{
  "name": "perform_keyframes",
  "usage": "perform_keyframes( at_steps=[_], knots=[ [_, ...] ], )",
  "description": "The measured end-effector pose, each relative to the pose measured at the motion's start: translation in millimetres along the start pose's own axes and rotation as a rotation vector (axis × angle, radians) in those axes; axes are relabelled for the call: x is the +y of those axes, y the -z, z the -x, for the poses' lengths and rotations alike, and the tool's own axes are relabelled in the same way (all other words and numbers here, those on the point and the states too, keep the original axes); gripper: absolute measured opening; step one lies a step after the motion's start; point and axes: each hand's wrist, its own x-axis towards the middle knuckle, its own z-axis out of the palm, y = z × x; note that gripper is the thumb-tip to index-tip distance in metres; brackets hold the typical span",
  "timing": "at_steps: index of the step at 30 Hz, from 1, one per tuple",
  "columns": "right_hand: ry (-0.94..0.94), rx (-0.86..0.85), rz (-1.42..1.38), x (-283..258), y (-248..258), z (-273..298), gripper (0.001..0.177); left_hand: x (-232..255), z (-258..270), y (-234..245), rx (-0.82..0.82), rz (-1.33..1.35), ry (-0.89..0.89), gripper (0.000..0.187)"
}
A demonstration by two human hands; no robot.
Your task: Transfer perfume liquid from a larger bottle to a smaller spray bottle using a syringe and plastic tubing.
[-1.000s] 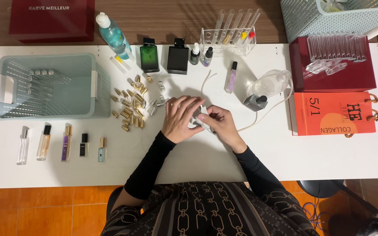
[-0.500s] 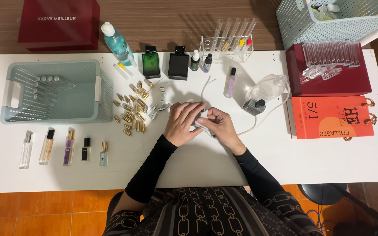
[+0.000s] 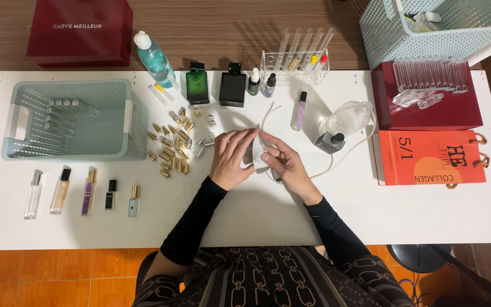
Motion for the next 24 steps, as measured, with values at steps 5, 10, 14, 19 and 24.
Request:
perform_keyframes(
  at_steps=[5,10,14,19,24],
  knots=[
    [-0.045,-0.036,-0.022,10,12,-6,0.051,0,1,0,-0.051,-0.015,-0.086,0.09],
    [-0.039,-0.04,0.042,14,13,-3,0.024,-5,6,-3,-0.111,-0.062,-0.104,0.09],
    [-0.08,0.094,0.257,24,10,2,0.025,1,-1,2,-0.12,0.035,-0.163,0.09],
    [-0.031,0.088,0.277,2,4,3,0.024,0,0,2,-0.047,0.001,-0.12,0.089],
    [-0.078,-0.082,0.111,-21,-3,2,0.029,-3,3,-1,-0.057,-0.072,-0.041,0.086]
  ],
)
